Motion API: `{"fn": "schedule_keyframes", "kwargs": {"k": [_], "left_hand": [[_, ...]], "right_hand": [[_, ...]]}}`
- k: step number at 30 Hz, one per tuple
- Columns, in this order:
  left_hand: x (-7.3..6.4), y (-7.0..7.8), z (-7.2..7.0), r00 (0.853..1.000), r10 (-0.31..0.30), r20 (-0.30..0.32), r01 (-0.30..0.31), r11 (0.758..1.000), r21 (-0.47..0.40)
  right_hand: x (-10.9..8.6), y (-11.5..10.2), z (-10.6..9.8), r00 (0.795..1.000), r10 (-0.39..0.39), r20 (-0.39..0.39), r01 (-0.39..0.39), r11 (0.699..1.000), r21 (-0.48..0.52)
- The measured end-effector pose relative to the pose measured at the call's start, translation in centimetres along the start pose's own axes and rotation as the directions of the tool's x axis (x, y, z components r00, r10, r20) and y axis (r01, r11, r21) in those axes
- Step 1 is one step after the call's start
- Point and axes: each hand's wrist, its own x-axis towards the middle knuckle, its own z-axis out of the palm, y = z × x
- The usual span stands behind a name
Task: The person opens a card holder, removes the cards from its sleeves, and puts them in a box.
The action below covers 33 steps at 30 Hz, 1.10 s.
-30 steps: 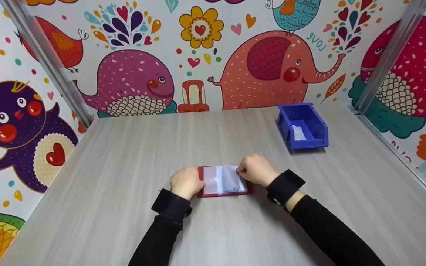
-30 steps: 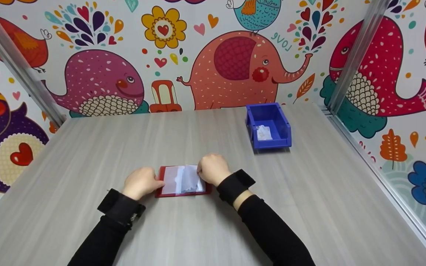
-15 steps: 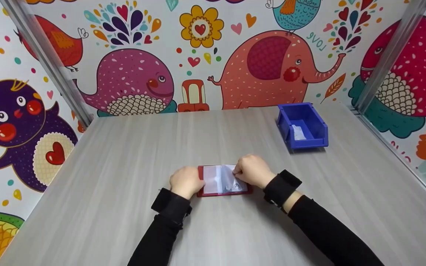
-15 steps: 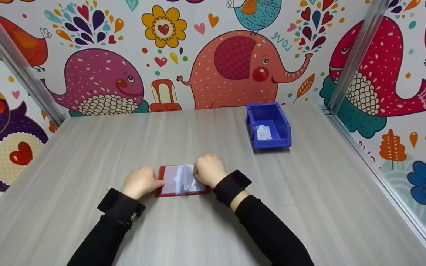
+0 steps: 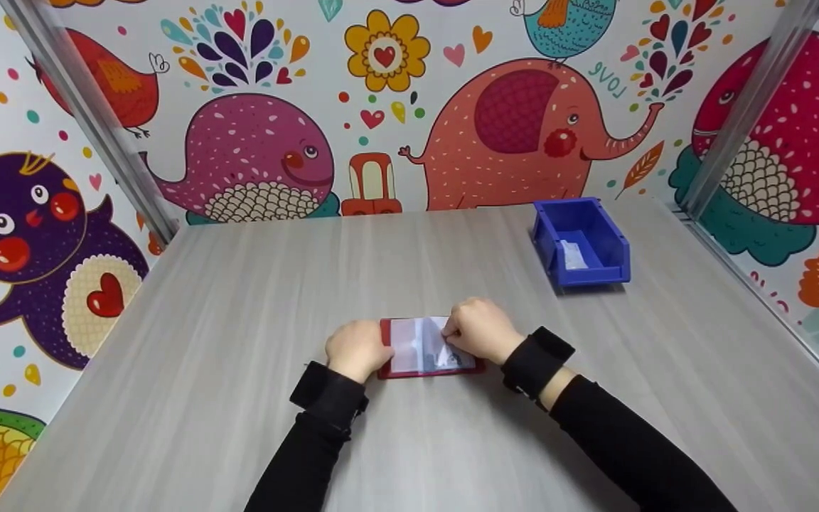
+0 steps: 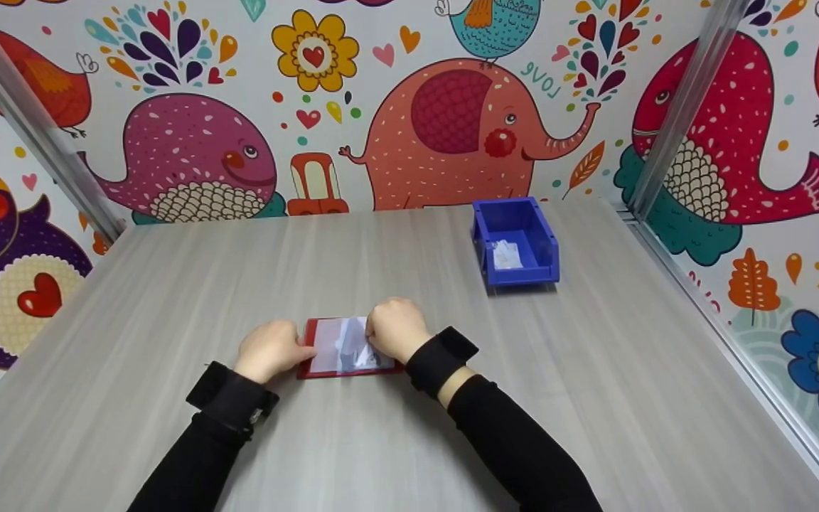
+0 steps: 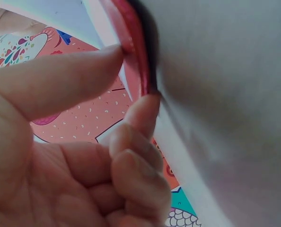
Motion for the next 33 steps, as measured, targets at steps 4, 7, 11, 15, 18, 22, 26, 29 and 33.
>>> {"fn": "schedule_keyframes", "kwargs": {"k": [4, 7, 11, 15, 18, 22, 26, 29, 33], "left_hand": [[0.0, -0.1, 0.0, 1.000, 0.004, 0.002, -0.004, 1.000, 0.000], [-0.1, -0.1, -0.1, 1.000, 0.006, -0.008, -0.006, 1.000, 0.005], [-0.2, 0.0, -0.4, 0.998, 0.022, -0.055, -0.021, 1.000, 0.014], [-0.2, 0.2, -0.6, 0.990, 0.056, -0.132, -0.055, 0.998, 0.004], [-0.3, 0.4, -0.9, 0.982, 0.076, -0.172, -0.079, 0.997, -0.009], [-0.5, 0.7, -1.1, 0.971, 0.100, -0.216, -0.104, 0.995, -0.007], [-0.5, 1.0, -1.3, 0.962, 0.113, -0.248, -0.117, 0.993, 0.000], [-0.5, 1.4, -1.5, 0.950, 0.140, -0.278, -0.156, 0.987, -0.038], [-0.8, 2.3, -1.5, 0.912, 0.222, -0.346, -0.268, 0.959, -0.092]], "right_hand": [[0.0, 0.0, 0.0, 1.000, -0.005, -0.001, 0.005, 1.000, -0.007], [0.0, 0.0, 0.1, 1.000, -0.002, 0.005, 0.002, 1.000, -0.013], [0.0, 0.0, 0.2, 1.000, 0.008, 0.013, -0.008, 1.000, -0.013], [0.0, 0.0, 0.2, 1.000, 0.000, 0.006, 0.000, 1.000, -0.007], [0.0, 0.1, 0.1, 1.000, -0.005, 0.001, 0.005, 1.000, -0.003], [0.0, 0.1, 0.1, 1.000, 0.003, 0.008, -0.003, 1.000, -0.004], [0.1, 0.0, 0.1, 1.000, 0.019, 0.020, -0.019, 1.000, -0.007], [0.1, 0.0, 0.1, 0.999, 0.024, 0.025, -0.024, 1.000, -0.009], [0.1, 0.0, 0.1, 0.999, 0.022, 0.024, -0.022, 1.000, -0.018]]}}
